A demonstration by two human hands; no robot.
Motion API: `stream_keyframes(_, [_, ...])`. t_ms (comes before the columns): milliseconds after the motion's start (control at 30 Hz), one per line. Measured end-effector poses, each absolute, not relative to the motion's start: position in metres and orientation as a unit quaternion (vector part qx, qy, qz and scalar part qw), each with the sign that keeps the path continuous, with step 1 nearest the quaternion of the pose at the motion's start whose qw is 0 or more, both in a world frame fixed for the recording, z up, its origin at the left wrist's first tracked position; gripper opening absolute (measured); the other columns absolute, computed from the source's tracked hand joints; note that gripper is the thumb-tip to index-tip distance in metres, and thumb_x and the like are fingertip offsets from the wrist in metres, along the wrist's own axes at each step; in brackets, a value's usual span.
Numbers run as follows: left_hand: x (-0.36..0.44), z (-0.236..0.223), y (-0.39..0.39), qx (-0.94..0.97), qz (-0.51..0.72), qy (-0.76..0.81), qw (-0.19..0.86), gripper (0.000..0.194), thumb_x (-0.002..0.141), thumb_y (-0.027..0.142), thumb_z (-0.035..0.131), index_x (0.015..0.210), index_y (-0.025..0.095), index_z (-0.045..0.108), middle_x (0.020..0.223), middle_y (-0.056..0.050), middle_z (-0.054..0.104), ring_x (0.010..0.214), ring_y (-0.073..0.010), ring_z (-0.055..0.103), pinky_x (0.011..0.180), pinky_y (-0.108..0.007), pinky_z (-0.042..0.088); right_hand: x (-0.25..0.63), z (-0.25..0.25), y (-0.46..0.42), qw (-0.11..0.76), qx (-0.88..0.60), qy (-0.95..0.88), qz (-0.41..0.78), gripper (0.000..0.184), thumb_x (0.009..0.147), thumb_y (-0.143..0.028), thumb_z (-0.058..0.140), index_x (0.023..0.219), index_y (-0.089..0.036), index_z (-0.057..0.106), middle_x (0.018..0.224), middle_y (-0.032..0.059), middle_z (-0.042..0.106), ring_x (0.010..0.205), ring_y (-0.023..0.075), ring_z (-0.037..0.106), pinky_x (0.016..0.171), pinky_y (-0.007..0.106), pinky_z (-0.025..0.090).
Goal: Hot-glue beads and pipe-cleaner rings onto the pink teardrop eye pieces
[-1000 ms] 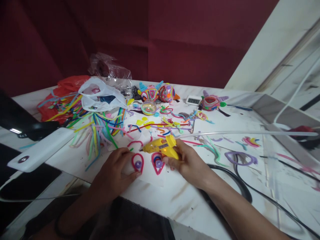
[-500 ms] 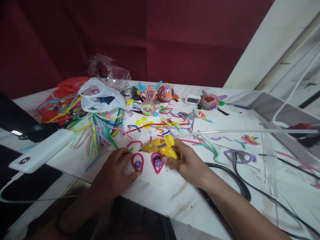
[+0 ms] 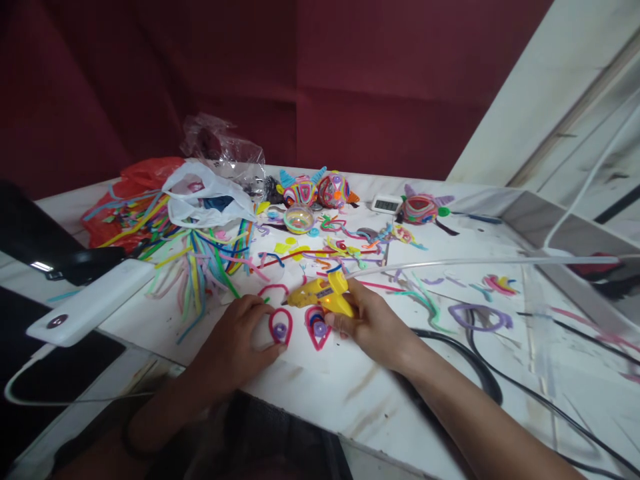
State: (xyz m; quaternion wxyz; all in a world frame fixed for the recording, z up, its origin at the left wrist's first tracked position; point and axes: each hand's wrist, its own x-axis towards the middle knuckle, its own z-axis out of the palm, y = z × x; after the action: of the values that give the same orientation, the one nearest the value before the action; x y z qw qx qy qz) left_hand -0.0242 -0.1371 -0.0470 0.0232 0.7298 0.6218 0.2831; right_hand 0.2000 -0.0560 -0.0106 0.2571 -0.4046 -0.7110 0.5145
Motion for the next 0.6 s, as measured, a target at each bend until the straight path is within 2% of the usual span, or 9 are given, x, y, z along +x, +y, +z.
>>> stream_keyframes(200, [-0.0260,-0.0468,-0.1332,0.731,0.276,0.623,0.049,0.041,0.063,0.029,0.072,0.100,0.016,0.061,0.101,-0.010,0.056,0.099,-0.0277,0.054,0.089,-0.046,0.050,0.1991,-0.0093,-0.0555,0.245,-0.405,-0.714,0.516,0.044,0.068,-0.049,0.073,0.089,-0.021,0.046,0.080,0.0004,0.057,0.065,0.0143,0.050,0.050,0.025,0.040])
stream_keyframes(600, [-0.0253,-0.0446,-0.1319,0.724,0.275,0.630,0.058,0.037,0.062,0.025,0.071,0.095,0.015,0.059,0.099,-0.010,0.056,0.098,-0.0275,0.055,0.088,-0.044,0.050,0.1982,-0.0065,-0.0540,0.240,-0.402,-0.720,0.512,0.042,0.070,-0.046,0.074,0.096,-0.021,0.051,0.072,-0.0026,0.054,0.059,0.0126,0.046,0.049,0.026,0.037])
